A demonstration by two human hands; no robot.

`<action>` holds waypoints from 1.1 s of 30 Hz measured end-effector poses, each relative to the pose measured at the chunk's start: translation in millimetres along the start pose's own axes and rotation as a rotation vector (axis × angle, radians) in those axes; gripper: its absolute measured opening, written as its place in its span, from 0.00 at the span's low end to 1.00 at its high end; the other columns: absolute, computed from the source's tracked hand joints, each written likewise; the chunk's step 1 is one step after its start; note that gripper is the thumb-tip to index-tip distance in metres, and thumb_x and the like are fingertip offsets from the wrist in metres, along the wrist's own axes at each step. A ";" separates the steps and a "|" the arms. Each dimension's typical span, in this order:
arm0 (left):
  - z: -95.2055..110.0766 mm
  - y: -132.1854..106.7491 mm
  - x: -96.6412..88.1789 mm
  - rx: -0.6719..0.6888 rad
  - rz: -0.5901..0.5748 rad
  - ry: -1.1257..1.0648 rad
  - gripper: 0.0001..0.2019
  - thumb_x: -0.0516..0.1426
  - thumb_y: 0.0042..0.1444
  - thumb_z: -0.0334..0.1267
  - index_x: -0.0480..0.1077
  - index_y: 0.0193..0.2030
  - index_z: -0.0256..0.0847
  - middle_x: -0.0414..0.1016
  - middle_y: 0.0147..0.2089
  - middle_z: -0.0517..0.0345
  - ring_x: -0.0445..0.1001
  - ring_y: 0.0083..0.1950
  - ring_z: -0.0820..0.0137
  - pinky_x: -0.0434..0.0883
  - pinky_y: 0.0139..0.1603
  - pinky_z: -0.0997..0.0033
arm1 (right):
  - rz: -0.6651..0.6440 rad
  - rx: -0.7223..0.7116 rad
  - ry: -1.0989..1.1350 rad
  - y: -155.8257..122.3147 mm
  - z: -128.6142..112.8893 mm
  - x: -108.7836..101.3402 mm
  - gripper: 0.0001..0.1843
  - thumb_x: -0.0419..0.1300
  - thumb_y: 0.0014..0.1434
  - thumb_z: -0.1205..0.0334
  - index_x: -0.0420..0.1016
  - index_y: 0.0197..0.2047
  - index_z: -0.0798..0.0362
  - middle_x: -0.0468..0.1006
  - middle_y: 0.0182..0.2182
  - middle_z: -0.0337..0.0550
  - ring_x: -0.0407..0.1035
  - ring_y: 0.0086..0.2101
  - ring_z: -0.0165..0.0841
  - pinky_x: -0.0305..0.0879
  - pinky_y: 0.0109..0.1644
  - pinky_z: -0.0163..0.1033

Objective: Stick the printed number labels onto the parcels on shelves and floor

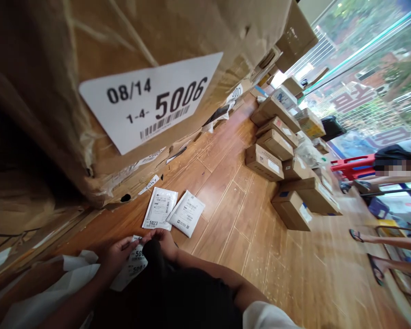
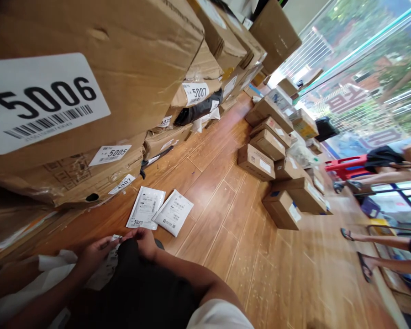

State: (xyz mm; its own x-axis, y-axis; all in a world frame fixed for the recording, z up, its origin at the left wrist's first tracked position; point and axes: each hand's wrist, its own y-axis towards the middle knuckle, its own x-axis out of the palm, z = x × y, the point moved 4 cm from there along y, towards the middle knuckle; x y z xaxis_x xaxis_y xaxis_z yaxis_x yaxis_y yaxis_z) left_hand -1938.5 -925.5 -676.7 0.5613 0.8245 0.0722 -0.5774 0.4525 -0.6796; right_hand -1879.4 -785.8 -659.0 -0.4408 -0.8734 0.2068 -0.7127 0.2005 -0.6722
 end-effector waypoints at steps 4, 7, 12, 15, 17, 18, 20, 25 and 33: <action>-6.2 2.1 3.8 -0.076 -0.064 -0.195 0.26 0.66 0.33 0.58 0.76 0.34 0.39 0.80 0.30 0.57 0.77 0.34 0.65 0.72 0.36 0.70 | 0.033 -0.008 0.018 3.5 -4.3 -1.0 0.24 0.75 0.24 0.48 0.74 0.21 0.55 0.73 0.20 0.35 0.63 0.23 0.26 0.61 0.34 0.37; 0.0 -0.1 10.5 -0.158 -0.110 -0.386 0.26 0.68 0.34 0.54 0.76 0.38 0.39 0.81 0.29 0.57 0.78 0.32 0.65 0.73 0.36 0.69 | 0.031 -0.001 0.038 6.4 -11.6 -1.3 0.28 0.76 0.20 0.49 0.75 0.24 0.55 0.74 0.22 0.33 0.65 0.25 0.25 0.61 0.36 0.36; 27.6 -3.1 8.5 -0.122 -0.065 -0.380 0.30 0.69 0.30 0.53 0.75 0.40 0.37 0.81 0.29 0.57 0.77 0.30 0.66 0.73 0.36 0.68 | -0.052 0.082 0.049 8.4 -19.9 -2.1 0.27 0.71 0.34 0.40 0.76 0.25 0.57 0.72 0.19 0.35 0.63 0.21 0.24 0.60 0.32 0.35; 36.1 -2.7 3.9 -0.103 -0.032 -0.353 0.33 0.69 0.29 0.55 0.75 0.42 0.35 0.81 0.29 0.55 0.76 0.29 0.66 0.73 0.34 0.68 | -0.079 0.094 0.046 9.8 -21.3 -4.7 0.24 0.71 0.37 0.43 0.76 0.23 0.58 0.72 0.18 0.36 0.61 0.20 0.24 0.57 0.30 0.34; 37.1 -2.1 1.2 -0.086 -0.020 -0.321 0.33 0.68 0.29 0.56 0.76 0.41 0.35 0.81 0.30 0.53 0.76 0.30 0.65 0.72 0.34 0.68 | -0.097 0.093 0.044 10.4 -21.9 -5.1 0.23 0.73 0.36 0.46 0.78 0.27 0.58 0.75 0.21 0.37 0.64 0.23 0.25 0.60 0.33 0.35; 36.9 -2.0 0.3 -0.077 -0.018 -0.301 0.33 0.68 0.29 0.57 0.76 0.41 0.34 0.81 0.31 0.52 0.76 0.31 0.64 0.72 0.34 0.67 | -0.105 0.092 0.041 10.5 -22.4 -4.8 0.24 0.73 0.36 0.47 0.79 0.29 0.58 0.76 0.23 0.38 0.66 0.24 0.26 0.61 0.35 0.36; 36.8 -2.0 -0.5 -0.059 -0.027 -0.258 0.33 0.66 0.31 0.58 0.77 0.41 0.34 0.81 0.32 0.51 0.77 0.32 0.63 0.72 0.35 0.66 | -0.115 0.088 0.030 10.4 -23.8 -3.4 0.24 0.74 0.34 0.47 0.79 0.30 0.58 0.77 0.25 0.39 0.68 0.27 0.27 0.62 0.40 0.38; 37.9 -1.5 0.8 -0.010 -0.066 -0.151 0.35 0.63 0.34 0.60 0.75 0.45 0.34 0.79 0.32 0.53 0.76 0.34 0.62 0.70 0.36 0.67 | -0.137 0.078 0.007 9.2 -25.5 1.9 0.24 0.75 0.29 0.49 0.77 0.26 0.58 0.76 0.23 0.37 0.68 0.27 0.28 0.62 0.42 0.38; 24.9 -6.5 1.5 0.080 0.017 0.119 0.21 0.55 0.44 0.59 0.65 0.24 0.41 0.67 0.20 0.64 0.65 0.25 0.70 0.61 0.27 0.72 | -0.022 0.012 -0.037 5.4 -9.3 2.0 0.27 0.74 0.28 0.44 0.70 0.24 0.54 0.70 0.20 0.33 0.63 0.22 0.26 0.61 0.32 0.37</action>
State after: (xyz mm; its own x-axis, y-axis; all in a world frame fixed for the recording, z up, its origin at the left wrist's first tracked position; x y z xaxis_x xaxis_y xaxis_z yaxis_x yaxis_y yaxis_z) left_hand -1948.7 -918.7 -654.0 0.6148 0.7881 -0.0288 -0.6297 0.4686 -0.6196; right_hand -1889.2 -782.4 -655.5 -0.4042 -0.8936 0.1951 -0.7155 0.1761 -0.6760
